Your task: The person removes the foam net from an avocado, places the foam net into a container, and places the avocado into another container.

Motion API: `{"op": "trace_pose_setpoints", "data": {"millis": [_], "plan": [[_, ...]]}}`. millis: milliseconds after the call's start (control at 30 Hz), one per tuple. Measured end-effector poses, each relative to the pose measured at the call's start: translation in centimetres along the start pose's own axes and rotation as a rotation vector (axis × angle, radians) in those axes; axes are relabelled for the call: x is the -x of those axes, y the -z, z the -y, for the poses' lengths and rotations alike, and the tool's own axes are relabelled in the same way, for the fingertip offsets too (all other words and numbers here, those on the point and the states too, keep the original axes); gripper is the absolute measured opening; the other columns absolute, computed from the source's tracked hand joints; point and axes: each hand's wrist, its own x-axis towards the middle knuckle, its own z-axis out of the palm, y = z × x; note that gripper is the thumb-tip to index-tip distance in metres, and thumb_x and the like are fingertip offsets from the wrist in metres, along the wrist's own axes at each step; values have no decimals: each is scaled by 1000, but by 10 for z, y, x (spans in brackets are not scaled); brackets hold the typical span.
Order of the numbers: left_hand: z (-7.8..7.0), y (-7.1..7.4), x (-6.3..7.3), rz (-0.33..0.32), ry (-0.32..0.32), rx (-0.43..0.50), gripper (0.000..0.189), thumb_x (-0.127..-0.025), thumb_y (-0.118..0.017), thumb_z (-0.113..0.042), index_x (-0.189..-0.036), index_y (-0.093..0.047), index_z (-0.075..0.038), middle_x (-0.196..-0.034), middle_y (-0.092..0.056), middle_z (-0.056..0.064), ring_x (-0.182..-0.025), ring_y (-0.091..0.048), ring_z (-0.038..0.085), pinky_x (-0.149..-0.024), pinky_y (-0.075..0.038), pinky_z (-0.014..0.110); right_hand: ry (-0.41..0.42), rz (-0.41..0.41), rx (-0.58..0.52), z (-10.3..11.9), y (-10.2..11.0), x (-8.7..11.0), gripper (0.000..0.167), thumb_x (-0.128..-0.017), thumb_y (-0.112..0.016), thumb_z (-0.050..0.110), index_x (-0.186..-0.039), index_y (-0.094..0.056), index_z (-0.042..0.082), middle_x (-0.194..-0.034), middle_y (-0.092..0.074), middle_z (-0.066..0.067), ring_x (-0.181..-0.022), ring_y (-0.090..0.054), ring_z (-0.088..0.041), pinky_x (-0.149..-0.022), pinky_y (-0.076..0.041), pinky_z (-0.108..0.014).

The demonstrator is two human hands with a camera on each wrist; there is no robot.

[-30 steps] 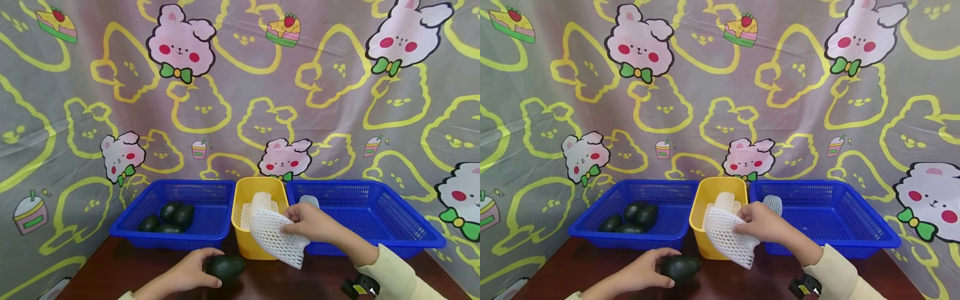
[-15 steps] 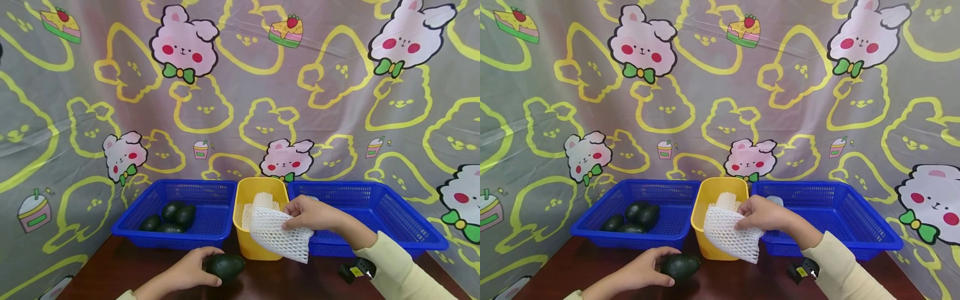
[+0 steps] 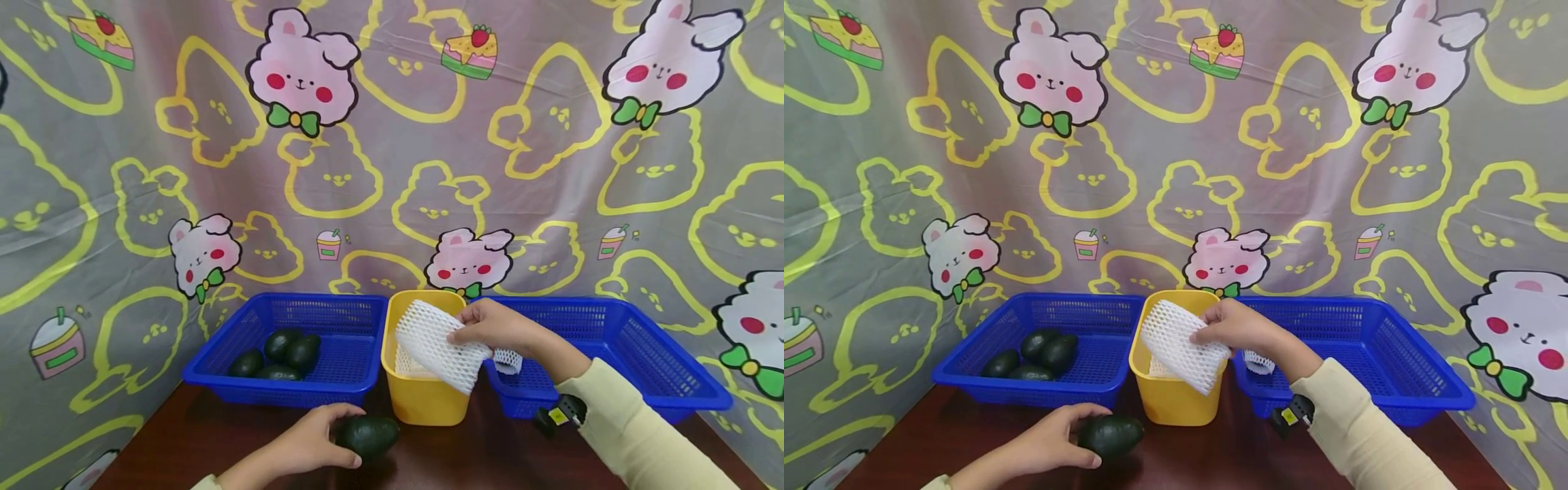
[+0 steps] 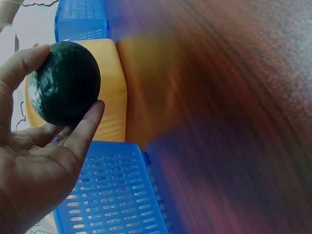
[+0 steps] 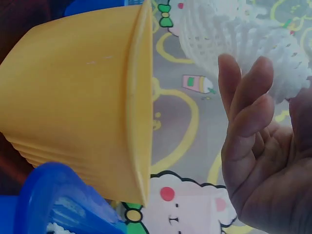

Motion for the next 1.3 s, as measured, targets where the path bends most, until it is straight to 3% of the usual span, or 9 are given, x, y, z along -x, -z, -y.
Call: {"op": "trace_pose_setpoints", "data": {"millis": [67, 300, 533, 667, 967, 1300], "plan": [[0, 0, 0, 3, 0, 11, 60, -71, -83, -13, -123, -57, 1, -107, -63, 7, -88, -63, 11, -73, -52, 25, -22, -39, -5, -2, -3, -7, 24, -87, -73, 26, -85, -68, 3, -67, -64, -5, -50, -47, -11, -44, -37, -23], [0, 1, 1, -4, -8, 11, 60, -71, -83, -14, -123, -57, 2, -108, -63, 7, -89, -63, 11, -73, -52, 25, -137, -210, -63, -8, -18, -35, 29, -88, -73, 28, -83, -62, 2, -70, -54, -4, -57, -54, -16, -54, -54, -32], [0, 2, 2, -14, 0, -8, 61, -71, -83, -15, -123, -57, 2, -109, -63, 7, -89, -63, 11, -73, -52, 25, -275, -308, -124, -7, -39, -59, 29, -86, -76, 26, -81, -61, 0, -68, -50, -5, -51, -57, -16, -62, -57, -35], [-1, 3, 2, -13, 12, -11, 61, -71, -83, -16, -124, -57, 2, -110, -63, 8, -90, -62, 12, -73, -52, 25, -308, -317, -147, -12, -49, -68, 28, -85, -76, 21, -77, -59, 0, -63, -47, -4, -48, -55, -15, -65, -57, -36], [2, 3, 2, -21, -2, -13, 61, -71, -83, -15, -123, -57, 2, -109, -63, 8, -90, -62, 12, -72, -52, 25, -357, -321, -153, -23, -64, -85, 28, -85, -76, 19, -92, -60, -3, -74, -56, -10, -49, -58, -17, -65, -57, -35], [2, 3, 2, -23, 1, -19, 61, -71, -83, -16, -123, -57, 3, -109, -63, 8, -91, -63, 12, -74, -52, 25, -368, -285, -152, -28, -71, -94, 27, -86, -75, 18, -92, -59, -4, -74, -53, -9, -52, -61, -17, -67, -56, -35]]}}
